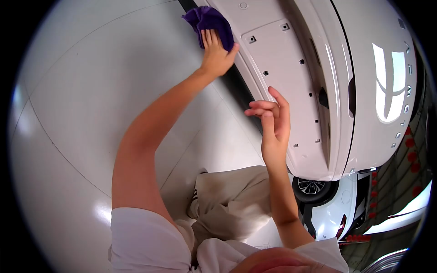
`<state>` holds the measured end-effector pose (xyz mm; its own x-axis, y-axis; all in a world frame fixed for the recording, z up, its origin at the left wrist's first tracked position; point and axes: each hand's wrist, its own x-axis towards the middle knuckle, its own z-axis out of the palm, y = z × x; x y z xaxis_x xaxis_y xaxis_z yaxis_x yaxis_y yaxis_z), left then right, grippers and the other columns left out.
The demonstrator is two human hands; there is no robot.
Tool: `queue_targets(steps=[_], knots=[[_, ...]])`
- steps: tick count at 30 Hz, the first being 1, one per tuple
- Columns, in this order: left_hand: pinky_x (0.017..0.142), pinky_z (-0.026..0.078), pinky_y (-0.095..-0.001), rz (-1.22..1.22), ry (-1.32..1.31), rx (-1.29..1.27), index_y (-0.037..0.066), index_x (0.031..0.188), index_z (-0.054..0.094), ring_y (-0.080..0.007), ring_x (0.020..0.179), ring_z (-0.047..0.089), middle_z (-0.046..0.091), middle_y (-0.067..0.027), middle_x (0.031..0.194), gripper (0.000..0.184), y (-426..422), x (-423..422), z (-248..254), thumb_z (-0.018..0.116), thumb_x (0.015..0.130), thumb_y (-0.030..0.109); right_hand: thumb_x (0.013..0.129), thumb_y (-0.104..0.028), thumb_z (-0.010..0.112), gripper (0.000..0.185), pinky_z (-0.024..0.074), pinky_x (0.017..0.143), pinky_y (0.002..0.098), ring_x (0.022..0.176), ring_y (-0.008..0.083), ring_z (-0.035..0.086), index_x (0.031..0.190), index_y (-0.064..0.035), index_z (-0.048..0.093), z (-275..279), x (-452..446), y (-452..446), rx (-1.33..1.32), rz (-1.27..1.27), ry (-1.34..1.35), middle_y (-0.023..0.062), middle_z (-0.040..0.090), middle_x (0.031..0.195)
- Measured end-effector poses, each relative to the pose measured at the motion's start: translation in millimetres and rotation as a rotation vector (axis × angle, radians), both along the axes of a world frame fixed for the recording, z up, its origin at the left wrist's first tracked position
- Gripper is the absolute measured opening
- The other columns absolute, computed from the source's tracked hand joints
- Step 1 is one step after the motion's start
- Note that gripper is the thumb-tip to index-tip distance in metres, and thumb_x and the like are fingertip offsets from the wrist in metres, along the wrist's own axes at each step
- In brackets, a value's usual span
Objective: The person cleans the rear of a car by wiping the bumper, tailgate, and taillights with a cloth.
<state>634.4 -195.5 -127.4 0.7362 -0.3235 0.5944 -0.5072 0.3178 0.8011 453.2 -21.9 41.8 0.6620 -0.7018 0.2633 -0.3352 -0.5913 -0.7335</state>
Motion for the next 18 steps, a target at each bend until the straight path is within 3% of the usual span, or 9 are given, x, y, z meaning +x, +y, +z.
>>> queue_targets(steps=[3,5,7,9,11,13,14,16,18], knots=[[0.121,-0.001,-0.0658,-0.129,0.116,-0.046,-0.029,0.140,0.028,-0.0645,0.143,0.013,0.027,-0.0513,0.146,0.095,11,-48,3,0.050,0.098,0.054,0.107,-0.013,0.048,0.043,0.0495,0.096,0.0357,0.101,0.0210,0.066,0.147,0.0006,0.039,-5,1,-4,-0.006,0.052,0.013,0.0135,0.065,0.112],[0.119,-0.002,-0.0695,-0.171,-0.062,0.091,-0.026,0.140,0.032,-0.0643,0.142,0.015,0.033,-0.0501,0.143,0.092,12,-95,-12,0.051,0.097,0.053,0.107,-0.014,0.048,0.041,0.0492,0.097,0.0357,0.104,0.0204,0.064,0.145,0.0010,0.042,-11,-2,-18,-0.009,0.080,-0.002,0.0132,0.065,0.114],[0.117,-0.001,-0.0723,-0.693,-0.253,0.404,-0.019,0.138,0.042,-0.0599,0.142,0.023,0.042,-0.0443,0.139,0.083,56,-113,20,0.056,0.095,0.049,0.107,-0.014,0.049,0.039,0.0489,0.098,0.0351,0.106,0.0195,0.063,0.142,0.0019,0.046,-16,-4,-31,-0.110,0.009,0.048,0.0130,0.065,0.113],[0.117,0.005,-0.0720,-0.865,-0.101,-0.019,-0.013,0.133,0.051,-0.0531,0.140,0.032,0.050,-0.0345,0.135,0.066,78,-162,21,0.057,0.093,0.039,0.109,-0.021,0.043,0.039,0.0515,0.098,0.0352,0.109,0.0196,0.061,0.138,0.0038,0.050,-20,-8,-45,-0.112,-0.017,0.047,0.0136,0.063,0.117],[0.117,0.012,-0.0697,-0.554,-0.246,-0.228,-0.004,0.131,0.057,-0.0471,0.138,0.037,0.056,-0.0230,0.136,0.053,68,-211,3,0.057,0.090,0.029,0.110,-0.022,0.040,0.039,0.0530,0.096,0.0364,0.109,0.0209,0.062,0.137,0.0044,0.051,-18,-7,-46,-0.088,-0.033,0.004,0.0144,0.062,0.118],[0.117,0.020,-0.0626,-0.725,-0.120,-0.255,0.002,0.132,0.060,-0.0407,0.139,0.040,0.057,-0.0161,0.139,0.049,58,-235,-15,0.058,0.087,0.022,0.110,-0.023,0.038,0.040,0.0536,0.095,0.0378,0.110,0.0233,0.062,0.136,0.0048,0.052,-19,-8,-41,-0.075,-0.038,0.005,0.0148,0.062,0.117],[0.118,0.022,-0.0584,-0.782,-0.288,-0.147,0.004,0.131,0.061,-0.0371,0.139,0.041,0.057,-0.0147,0.140,0.049,50,-236,-20,0.058,0.085,0.021,0.110,-0.025,0.039,0.041,0.0535,0.095,0.0380,0.111,0.0239,0.062,0.135,0.0051,0.052,-19,-10,-36,-0.067,-0.001,0.006,0.0145,0.062,0.117],[0.115,0.031,-0.0491,-0.492,-0.595,-0.375,0.006,0.128,0.064,-0.0312,0.135,0.047,0.060,-0.0123,0.137,0.049,27,-226,-30,0.061,0.080,0.014,0.111,-0.030,0.039,0.044,0.0511,0.099,0.0377,0.113,0.0244,0.062,0.130,0.0057,0.056,-17,-15,-25,-0.061,0.056,0.082,0.0147,0.062,0.118],[0.106,0.044,-0.0439,-1.270,-0.432,-0.217,0.010,0.125,0.065,-0.0282,0.125,0.057,0.063,-0.0078,0.131,0.047,14,-187,-40,0.064,0.079,0.007,0.111,-0.032,0.041,0.044,0.0457,0.105,0.0367,0.115,0.0237,0.061,0.127,0.0055,0.059,-17,-21,-18,-0.156,0.117,0.168,0.0153,0.063,0.121]])
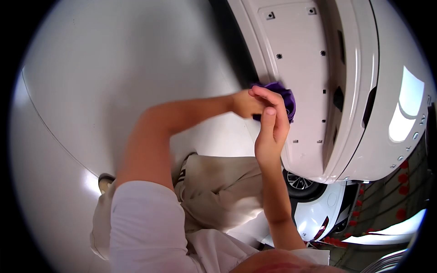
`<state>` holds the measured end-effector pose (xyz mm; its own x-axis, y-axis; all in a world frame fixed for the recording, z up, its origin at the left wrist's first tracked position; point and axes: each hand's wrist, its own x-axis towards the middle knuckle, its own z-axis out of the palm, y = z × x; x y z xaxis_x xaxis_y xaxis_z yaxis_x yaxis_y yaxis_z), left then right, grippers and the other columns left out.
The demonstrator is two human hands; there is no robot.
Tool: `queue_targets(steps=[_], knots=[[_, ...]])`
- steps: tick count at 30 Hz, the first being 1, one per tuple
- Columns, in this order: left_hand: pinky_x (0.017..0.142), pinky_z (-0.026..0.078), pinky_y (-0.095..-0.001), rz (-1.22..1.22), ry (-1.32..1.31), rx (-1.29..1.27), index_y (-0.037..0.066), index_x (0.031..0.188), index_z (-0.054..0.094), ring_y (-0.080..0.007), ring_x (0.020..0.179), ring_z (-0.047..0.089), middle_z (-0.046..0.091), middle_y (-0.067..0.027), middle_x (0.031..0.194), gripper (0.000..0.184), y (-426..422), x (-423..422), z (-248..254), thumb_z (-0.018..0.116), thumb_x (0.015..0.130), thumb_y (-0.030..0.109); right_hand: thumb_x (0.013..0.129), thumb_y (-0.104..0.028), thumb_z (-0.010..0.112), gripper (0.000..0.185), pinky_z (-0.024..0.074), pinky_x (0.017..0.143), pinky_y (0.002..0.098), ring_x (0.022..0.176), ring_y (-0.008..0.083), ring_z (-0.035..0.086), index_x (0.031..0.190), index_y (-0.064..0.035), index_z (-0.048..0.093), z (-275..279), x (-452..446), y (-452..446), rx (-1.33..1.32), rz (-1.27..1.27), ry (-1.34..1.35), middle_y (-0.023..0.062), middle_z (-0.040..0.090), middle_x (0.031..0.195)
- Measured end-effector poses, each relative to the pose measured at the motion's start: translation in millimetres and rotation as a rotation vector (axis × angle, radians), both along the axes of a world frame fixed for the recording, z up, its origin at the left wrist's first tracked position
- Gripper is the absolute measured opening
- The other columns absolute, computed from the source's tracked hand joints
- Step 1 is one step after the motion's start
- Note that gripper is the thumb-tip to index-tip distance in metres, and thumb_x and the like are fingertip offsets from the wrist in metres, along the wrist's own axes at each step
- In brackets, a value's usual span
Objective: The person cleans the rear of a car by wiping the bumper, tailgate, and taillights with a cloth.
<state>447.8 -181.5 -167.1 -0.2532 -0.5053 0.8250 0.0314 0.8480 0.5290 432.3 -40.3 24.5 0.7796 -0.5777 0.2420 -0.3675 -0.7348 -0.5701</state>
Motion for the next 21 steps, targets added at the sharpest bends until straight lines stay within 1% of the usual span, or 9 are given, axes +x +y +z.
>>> queue_targets(steps=[3,4,7,10,12,16,18,19,21], knots=[[0.101,0.049,-0.0360,0.050,-0.086,-0.010,0.012,0.119,0.067,-0.0235,0.116,0.061,0.064,-0.0071,0.123,0.038,1,51,-7,0.063,0.082,0.006,0.110,-0.030,0.043,0.042,0.0438,0.107,0.0371,0.116,0.0242,0.061,0.126,0.0053,0.059,0,-1,10,0.012,0.010,0.006,0.0153,0.064,0.122],[0.103,0.048,-0.0340,0.262,-0.164,-0.398,0.009,0.106,0.070,-0.0227,0.110,0.063,0.067,-0.0059,0.113,0.029,-19,52,-20,0.065,0.077,0.007,0.110,-0.030,0.043,0.042,0.0438,0.107,0.0372,0.116,0.0243,0.061,0.125,0.0053,0.060,0,-3,9,0.022,0.027,0.001,0.0154,0.064,0.121],[0.106,0.047,-0.0349,0.577,-0.343,-0.674,0.008,0.092,0.072,-0.0201,0.107,0.064,0.069,-0.0031,0.102,0.021,-17,80,-19,0.067,0.072,0.013,0.110,-0.030,0.043,0.041,0.0442,0.107,0.0374,0.115,0.0245,0.061,0.123,0.0052,0.061,5,-9,6,0.006,0.019,0.016,0.0152,0.065,0.121],[0.112,0.042,-0.0391,0.710,-0.550,-0.509,0.012,0.081,0.074,-0.0187,0.099,0.064,0.070,-0.0006,0.089,0.021,-23,115,-43,0.068,0.066,0.026,0.108,-0.026,0.048,0.034,0.0447,0.097,0.0334,0.109,0.0248,0.061,0.118,0.0026,0.064,8,-19,5,0.054,0.013,-0.025,0.0157,0.066,0.117],[0.113,0.040,-0.0420,0.779,-0.820,-0.122,0.014,0.079,0.076,-0.0188,0.094,0.064,0.070,0.0002,0.083,0.025,-14,142,-38,0.068,0.065,0.033,0.108,-0.025,0.047,0.035,0.0451,0.096,0.0331,0.108,0.0248,0.061,0.118,0.0030,0.064,13,-25,10,0.082,0.012,-0.032,0.0160,0.066,0.117],[0.110,0.040,-0.0427,1.144,-0.323,-0.383,0.012,0.074,0.077,-0.0202,0.096,0.064,0.071,-0.0015,0.074,0.029,-38,176,-84,0.068,0.069,0.039,0.109,-0.024,0.045,0.036,0.0464,0.094,0.0320,0.108,0.0249,0.062,0.118,0.0046,0.064,22,-39,18,0.197,-0.010,-0.067,0.0171,0.065,0.116],[0.120,0.027,-0.0508,1.321,-0.063,0.516,-0.015,0.134,0.049,-0.0471,0.134,0.043,0.051,-0.0324,0.137,0.062,-20,179,-60,0.065,0.091,0.026,0.109,-0.025,0.045,0.036,0.0471,0.092,0.0315,0.108,0.0247,0.062,0.118,0.0051,0.063,23,-45,18,0.191,0.004,-0.065,0.0171,0.065,0.116],[0.118,0.030,-0.0462,1.550,0.428,0.267,-0.016,0.139,0.045,-0.0431,0.136,0.044,0.051,-0.0298,0.142,0.068,-41,177,-63,0.061,0.098,0.036,0.109,-0.026,0.045,0.037,0.0478,0.091,0.0310,0.107,0.0245,0.063,0.118,0.0056,0.063,24,-46,18,0.176,0.032,-0.067,0.0172,0.065,0.116],[0.118,0.030,-0.0434,1.314,0.631,0.399,-0.016,0.141,0.042,-0.0389,0.137,0.043,0.049,-0.0275,0.144,0.072,-58,168,-66,0.056,0.100,0.041,0.109,-0.026,0.045,0.038,0.0482,0.090,0.0313,0.106,0.0246,0.063,0.117,0.0059,0.063,23,-46,18,0.185,0.051,-0.066,0.0171,0.065,0.116]])
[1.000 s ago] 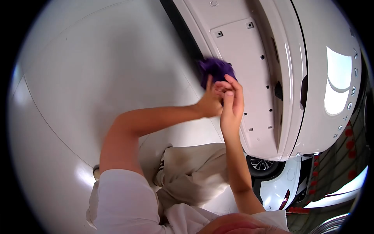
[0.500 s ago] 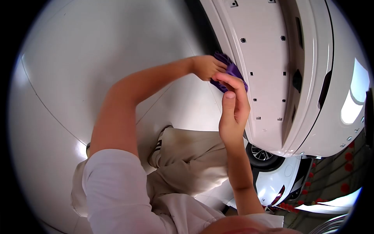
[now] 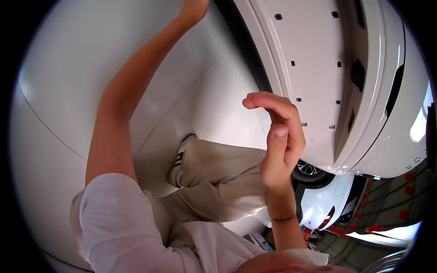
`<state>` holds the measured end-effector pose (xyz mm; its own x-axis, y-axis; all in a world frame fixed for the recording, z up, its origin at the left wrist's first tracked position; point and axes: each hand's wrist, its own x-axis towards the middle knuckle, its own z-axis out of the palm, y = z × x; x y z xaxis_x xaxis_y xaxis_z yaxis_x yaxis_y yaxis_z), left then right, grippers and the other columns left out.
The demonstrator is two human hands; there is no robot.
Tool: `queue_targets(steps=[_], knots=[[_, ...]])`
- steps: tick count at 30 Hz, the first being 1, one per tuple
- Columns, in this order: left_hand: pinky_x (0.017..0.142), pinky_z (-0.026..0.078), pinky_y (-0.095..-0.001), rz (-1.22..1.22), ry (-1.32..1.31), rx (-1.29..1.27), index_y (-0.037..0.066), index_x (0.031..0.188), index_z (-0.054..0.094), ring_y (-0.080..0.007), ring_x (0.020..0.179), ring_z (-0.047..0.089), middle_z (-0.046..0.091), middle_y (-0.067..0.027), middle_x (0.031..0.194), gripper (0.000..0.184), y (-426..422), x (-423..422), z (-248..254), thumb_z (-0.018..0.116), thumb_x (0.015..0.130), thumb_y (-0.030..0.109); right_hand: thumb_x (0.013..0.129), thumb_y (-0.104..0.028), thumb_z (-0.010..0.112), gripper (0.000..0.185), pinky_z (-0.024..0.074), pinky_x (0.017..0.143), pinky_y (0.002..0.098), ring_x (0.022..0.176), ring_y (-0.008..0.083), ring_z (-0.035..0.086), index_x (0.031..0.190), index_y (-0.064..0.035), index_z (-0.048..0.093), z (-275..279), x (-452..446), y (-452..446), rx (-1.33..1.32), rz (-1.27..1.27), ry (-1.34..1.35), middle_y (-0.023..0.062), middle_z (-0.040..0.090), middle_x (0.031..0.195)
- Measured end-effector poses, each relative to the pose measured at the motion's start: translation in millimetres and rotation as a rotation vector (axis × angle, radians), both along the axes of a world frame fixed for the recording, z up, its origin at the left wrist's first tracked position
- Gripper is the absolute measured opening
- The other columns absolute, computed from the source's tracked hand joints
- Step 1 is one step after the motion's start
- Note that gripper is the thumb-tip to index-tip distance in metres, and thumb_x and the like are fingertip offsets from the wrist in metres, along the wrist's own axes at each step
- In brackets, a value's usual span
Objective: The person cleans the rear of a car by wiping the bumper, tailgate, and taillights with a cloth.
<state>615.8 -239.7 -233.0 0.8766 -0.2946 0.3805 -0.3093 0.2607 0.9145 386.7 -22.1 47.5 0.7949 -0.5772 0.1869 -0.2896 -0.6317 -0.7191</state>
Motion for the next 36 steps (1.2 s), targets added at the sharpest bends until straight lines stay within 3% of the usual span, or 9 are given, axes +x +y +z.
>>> queue_targets(steps=[3,6,13,15,20,24,28,29,36], knots=[[0.117,0.027,-0.0353,-0.549,0.673,-0.282,-0.015,0.148,0.034,-0.0260,0.139,0.040,0.045,-0.0207,0.151,0.084,-5,-14,1,0.043,0.105,0.056,0.109,-0.028,0.045,0.039,0.0493,0.089,0.0318,0.103,0.0250,0.065,0.117,0.0064,0.063,3,2,4,0.041,0.015,0.021,0.0172,0.066,0.114],[0.115,0.028,-0.0324,-0.433,0.529,-0.103,-0.012,0.148,0.037,-0.0252,0.134,0.042,0.049,-0.0169,0.145,0.081,25,-78,17,0.045,0.105,0.056,0.110,-0.030,0.044,0.042,0.0509,0.087,0.0326,0.099,0.0252,0.067,0.116,0.0069,0.063,0,9,2,0.077,0.054,0.040,0.0180,0.067,0.112],[0.126,0.013,-0.0414,-0.616,0.746,-0.360,-0.003,0.160,0.000,-0.0402,0.153,0.017,0.020,-0.0304,0.161,0.104,104,-269,86,0.069,0.092,0.036,0.108,-0.054,0.036,0.063,0.0508,0.096,0.0478,0.083,0.0266,0.067,0.121,0.0061,0.053,0,27,4,0.010,0.069,0.050,0.0165,0.068,0.083],[0.126,0.010,-0.0440,-0.637,0.636,-0.390,-0.008,0.158,-0.004,-0.0425,0.153,0.011,0.010,-0.0317,0.163,0.102,113,-282,97,0.066,0.094,0.031,0.107,-0.051,0.038,0.062,0.0484,0.100,0.0488,0.095,0.0305,0.066,0.128,0.0060,0.050,-2,33,-2,-0.059,0.057,-0.016,0.0200,0.067,0.095],[0.125,0.009,-0.0476,-0.502,0.649,-0.448,-0.012,0.155,-0.005,-0.0451,0.153,0.010,0.006,-0.0320,0.163,0.094,88,-255,95,0.061,0.098,0.024,0.105,-0.047,0.046,0.063,0.0335,0.119,0.0508,0.138,0.0408,0.049,0.142,0.0041,0.044,4,41,-14,-0.438,-0.113,-0.156,0.0282,0.054,0.141],[0.124,0.006,-0.0532,-0.359,0.389,-0.305,-0.010,0.156,0.005,-0.0512,0.151,0.007,0.005,-0.0332,0.163,0.082,64,-183,86,0.055,0.100,0.023,0.108,-0.045,0.042,0.060,0.0306,0.121,0.0517,0.146,0.0373,0.040,0.143,0.0030,0.046,53,28,-44,-0.922,-0.272,-0.100,0.0227,0.047,0.152],[0.124,0.005,-0.0543,-0.263,0.423,-0.350,-0.010,0.157,0.010,-0.0504,0.153,0.005,0.005,-0.0338,0.164,0.078,48,-120,93,0.050,0.104,0.031,0.101,-0.061,0.043,0.070,0.0262,0.121,0.0611,0.151,0.0377,0.030,0.151,-0.0115,0.045,129,28,-65,-1.648,-0.480,0.255,0.0164,0.037,0.161],[0.125,0.006,-0.0537,-0.244,0.444,-0.326,-0.010,0.157,0.011,-0.0497,0.153,0.006,0.005,-0.0334,0.165,0.078,45,-103,93,0.049,0.104,0.034,0.097,-0.068,0.043,0.071,0.0239,0.119,0.0670,0.154,0.0374,0.023,0.153,-0.0240,0.044,147,28,-72,-1.646,-0.464,0.279,0.0123,0.030,0.165],[0.125,0.011,-0.0515,-0.077,0.423,-0.309,-0.009,0.157,0.013,-0.0480,0.153,0.011,0.011,-0.0336,0.164,0.084,34,15,110,0.049,0.103,0.044,0.101,-0.064,0.039,0.083,0.0135,0.124,0.0570,0.155,0.0396,0.016,0.160,-0.0064,0.027,206,51,-111,-1.446,-0.164,0.831,0.0182,0.023,0.167]])
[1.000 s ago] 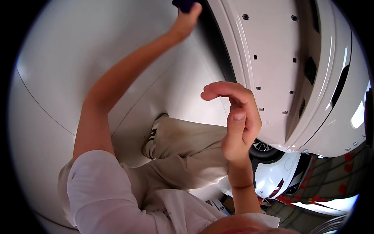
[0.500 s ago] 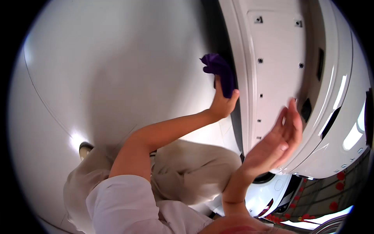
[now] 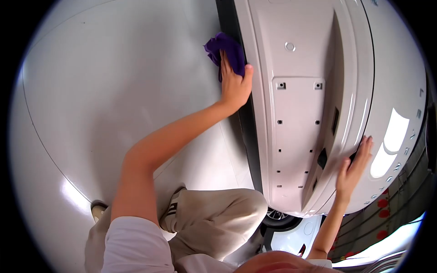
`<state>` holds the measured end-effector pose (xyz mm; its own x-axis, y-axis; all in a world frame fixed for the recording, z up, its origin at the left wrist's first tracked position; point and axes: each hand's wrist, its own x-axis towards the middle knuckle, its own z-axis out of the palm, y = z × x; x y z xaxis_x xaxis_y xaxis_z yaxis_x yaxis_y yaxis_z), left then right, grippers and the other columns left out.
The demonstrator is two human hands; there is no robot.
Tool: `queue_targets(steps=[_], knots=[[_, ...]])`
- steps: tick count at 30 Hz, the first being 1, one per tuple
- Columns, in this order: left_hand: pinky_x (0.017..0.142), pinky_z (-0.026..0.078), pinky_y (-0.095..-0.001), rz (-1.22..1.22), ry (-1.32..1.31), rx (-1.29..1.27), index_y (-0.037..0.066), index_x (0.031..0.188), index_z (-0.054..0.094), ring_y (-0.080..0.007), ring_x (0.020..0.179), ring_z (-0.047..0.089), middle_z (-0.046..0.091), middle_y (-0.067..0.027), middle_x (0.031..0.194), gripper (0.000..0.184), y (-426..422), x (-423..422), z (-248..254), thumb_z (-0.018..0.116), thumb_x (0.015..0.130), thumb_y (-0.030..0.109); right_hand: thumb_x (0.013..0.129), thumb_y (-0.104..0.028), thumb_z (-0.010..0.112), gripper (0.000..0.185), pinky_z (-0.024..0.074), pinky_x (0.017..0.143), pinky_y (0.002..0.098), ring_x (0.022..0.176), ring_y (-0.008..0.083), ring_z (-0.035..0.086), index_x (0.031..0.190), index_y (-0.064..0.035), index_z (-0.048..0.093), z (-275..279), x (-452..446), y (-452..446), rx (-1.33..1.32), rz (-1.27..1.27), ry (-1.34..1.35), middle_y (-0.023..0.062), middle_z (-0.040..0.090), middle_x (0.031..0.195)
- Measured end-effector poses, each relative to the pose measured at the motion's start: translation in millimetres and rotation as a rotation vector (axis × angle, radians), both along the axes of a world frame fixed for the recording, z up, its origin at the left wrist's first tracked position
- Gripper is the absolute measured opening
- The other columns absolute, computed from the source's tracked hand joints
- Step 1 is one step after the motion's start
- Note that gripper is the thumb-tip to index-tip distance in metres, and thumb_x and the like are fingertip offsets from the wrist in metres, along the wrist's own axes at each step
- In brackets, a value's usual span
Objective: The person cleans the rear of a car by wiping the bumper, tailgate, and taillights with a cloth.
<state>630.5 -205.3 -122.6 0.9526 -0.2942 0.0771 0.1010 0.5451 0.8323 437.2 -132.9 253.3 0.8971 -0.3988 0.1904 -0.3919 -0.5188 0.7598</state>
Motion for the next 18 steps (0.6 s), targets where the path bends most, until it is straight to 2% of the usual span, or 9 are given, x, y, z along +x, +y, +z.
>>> queue_targets(steps=[2,4,5,8,9,10,12,13,18], knots=[[0.125,0.012,-0.0504,-0.017,-0.002,0.021,-0.009,0.157,0.013,-0.0475,0.153,0.013,0.013,-0.0336,0.163,0.084,10,32,3,0.050,0.102,0.044,0.097,-0.067,0.046,0.098,0.0103,0.124,0.0594,0.155,0.0452,0.013,0.159,0.0039,0.018,-20,3,-6,-0.008,0.092,-0.026,0.0288,0.016,0.165],[0.125,0.018,-0.0477,-0.150,0.024,0.028,-0.005,0.158,0.015,-0.0451,0.152,0.018,0.017,-0.0318,0.163,0.080,26,62,7,0.050,0.102,0.040,0.094,-0.067,0.052,0.106,0.0092,0.123,0.0610,0.155,0.0459,0.011,0.160,0.0050,0.011,-35,3,-11,-0.074,0.158,-0.018,0.0291,0.014,0.166],[0.124,0.022,-0.0465,-0.238,0.100,0.019,-0.001,0.159,0.017,-0.0433,0.151,0.021,0.018,-0.0295,0.164,0.077,38,74,10,0.051,0.101,0.039,0.090,-0.060,0.062,0.108,0.0090,0.123,0.0610,0.155,0.0454,0.011,0.159,0.0058,0.011,-37,4,-12,-0.076,0.156,-0.033,0.0290,0.014,0.166],[0.123,0.024,-0.0465,-0.235,0.103,-0.094,0.000,0.158,0.020,-0.0443,0.149,0.025,0.020,-0.0288,0.163,0.075,54,102,18,0.052,0.101,0.036,0.088,-0.051,0.067,0.105,0.0094,0.123,0.0612,0.155,0.0456,0.010,0.158,0.0062,0.014,-38,1,-17,-0.114,0.201,-0.044,0.0293,0.014,0.166],[0.122,0.025,-0.0466,-0.205,0.120,-0.075,-0.002,0.156,0.023,-0.0445,0.148,0.028,0.026,-0.0290,0.160,0.072,57,106,23,0.052,0.101,0.032,0.081,-0.039,0.074,0.107,0.0097,0.123,0.0611,0.155,0.0466,0.011,0.158,0.0065,0.015,-38,2,-14,-0.086,0.201,-0.049,0.0304,0.015,0.165],[0.122,0.025,-0.0466,-0.205,0.108,-0.086,-0.002,0.156,0.023,-0.0445,0.148,0.028,0.026,-0.0290,0.160,0.072,61,109,27,0.052,0.101,0.032,0.081,-0.039,0.074,0.107,0.0097,0.123,0.0611,0.155,0.0466,0.011,0.158,0.0065,0.015,-38,4,-11,-0.099,0.202,-0.059,0.0304,0.015,0.165],[0.122,0.025,-0.0460,-0.200,0.084,-0.002,-0.005,0.155,0.025,-0.0438,0.146,0.030,0.032,-0.0288,0.157,0.069,66,115,37,0.053,0.100,0.027,0.075,-0.032,0.079,0.113,0.0104,0.123,0.0609,0.153,0.0482,0.013,0.158,0.0068,0.013,-37,4,-8,-0.034,0.159,-0.076,0.0314,0.016,0.164],[0.123,0.023,-0.0449,-0.180,0.062,-0.054,-0.007,0.154,0.026,-0.0422,0.148,0.029,0.032,-0.0284,0.158,0.068,70,117,42,0.054,0.100,0.024,0.071,-0.025,0.081,0.115,0.0103,0.124,0.0610,0.153,0.0490,0.014,0.158,0.0068,0.012,-37,6,-4,-0.016,0.111,-0.097,0.0317,0.016,0.164],[0.123,0.021,-0.0405,-0.138,-0.071,-0.140,-0.008,0.154,0.026,-0.0412,0.149,0.027,0.030,-0.0273,0.160,0.069,60,148,61,0.055,0.100,0.024,0.068,-0.021,0.079,0.116,0.0106,0.123,0.0610,0.154,0.0479,0.012,0.158,0.0057,0.012,-36,1,-10,0.000,0.085,-0.153,0.0301,0.016,0.164]])
